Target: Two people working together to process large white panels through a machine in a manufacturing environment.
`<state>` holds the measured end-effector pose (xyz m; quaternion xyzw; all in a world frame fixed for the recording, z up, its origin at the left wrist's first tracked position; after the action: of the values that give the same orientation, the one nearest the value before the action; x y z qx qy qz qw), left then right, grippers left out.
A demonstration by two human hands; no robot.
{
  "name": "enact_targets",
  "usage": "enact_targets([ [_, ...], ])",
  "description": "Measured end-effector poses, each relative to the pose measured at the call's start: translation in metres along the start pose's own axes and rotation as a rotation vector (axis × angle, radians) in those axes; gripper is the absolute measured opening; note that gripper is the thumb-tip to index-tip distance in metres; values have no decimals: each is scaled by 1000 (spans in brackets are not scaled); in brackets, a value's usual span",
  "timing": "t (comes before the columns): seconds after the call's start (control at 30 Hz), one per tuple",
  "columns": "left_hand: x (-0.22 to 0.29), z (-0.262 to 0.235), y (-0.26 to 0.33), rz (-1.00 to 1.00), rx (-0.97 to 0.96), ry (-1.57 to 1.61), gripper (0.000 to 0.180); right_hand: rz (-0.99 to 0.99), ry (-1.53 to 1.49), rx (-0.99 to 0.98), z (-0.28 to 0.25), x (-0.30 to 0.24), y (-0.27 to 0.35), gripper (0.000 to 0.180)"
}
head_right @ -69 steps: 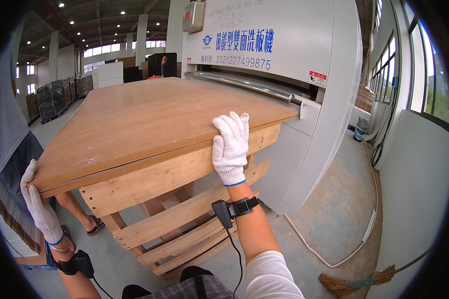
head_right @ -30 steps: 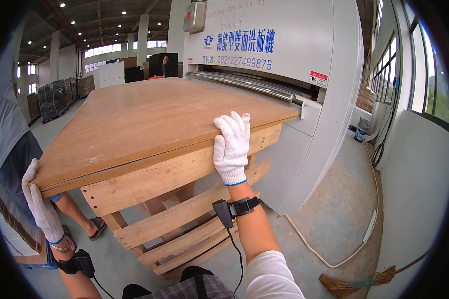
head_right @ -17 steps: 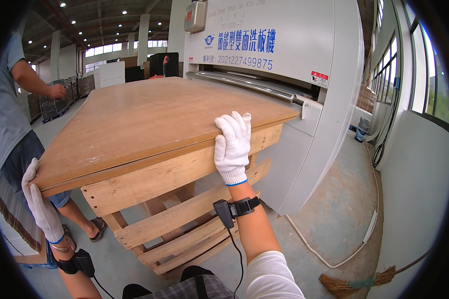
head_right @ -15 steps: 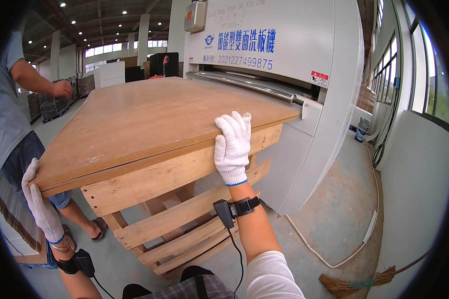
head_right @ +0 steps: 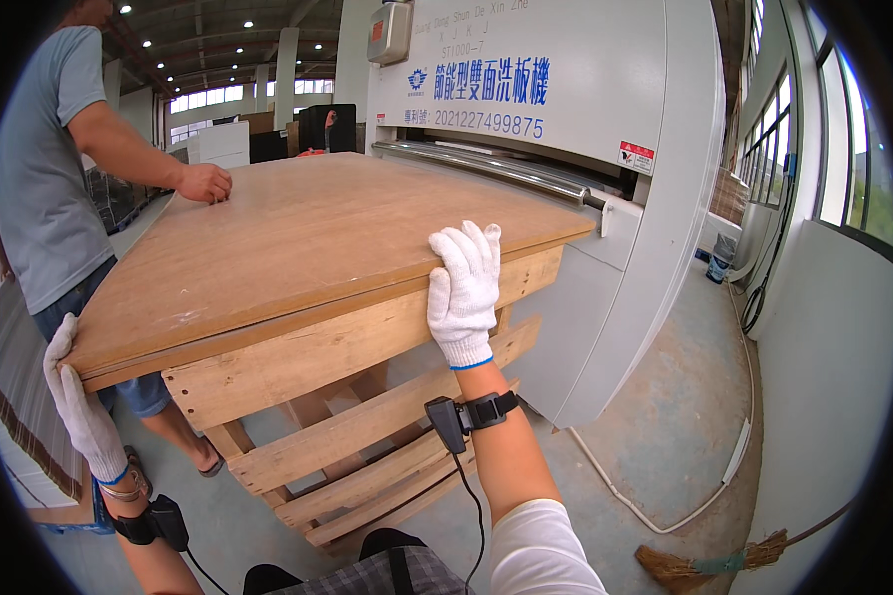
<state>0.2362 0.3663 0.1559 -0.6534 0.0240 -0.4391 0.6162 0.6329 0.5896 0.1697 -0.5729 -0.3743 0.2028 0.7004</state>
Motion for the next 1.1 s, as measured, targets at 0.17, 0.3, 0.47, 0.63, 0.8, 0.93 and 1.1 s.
enact_targets([
  [0.17, 3, 2, 1, -13, 5, -23, 42, 1, 0, 1, 0, 0, 0, 26],
  [0.3, -1, 4, 2, -33, 10, 58, 41, 2, -12, 12, -1, 1, 1, 25],
  [0.47, 0, 0, 0, -16, -38, 47, 40, 3, -15, 13, -1, 0, 0, 26],
  [0.63, -3, -1, 1, -36, -12, 74, 40, 6, -7, 1, 0, 0, 0, 26],
  [0.8, -1, 1, 1, -47, -19, 64, 39, 5, 3, -6, -1, 1, 0, 26],
  [0.93, 1, 2, 2, -51, -2, 37, 38, 11, 7, -13, 0, 2, 2, 26],
  [1.1, -2, 0, 1, -54, 5, 57, 38, 10, 7, -8, 0, 2, 2, 26],
])
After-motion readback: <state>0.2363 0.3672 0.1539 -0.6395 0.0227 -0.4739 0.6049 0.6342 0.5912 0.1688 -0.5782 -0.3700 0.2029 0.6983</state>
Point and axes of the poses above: each hand's wrist, its own y-axis away from the middle knuckle, its own z-axis out of the palm, x = y × z, the point moved 6 cm from there along -y, towards the middle knuckle, and after that the axes turned 10 degrees about -z, right-handed, at the moved point
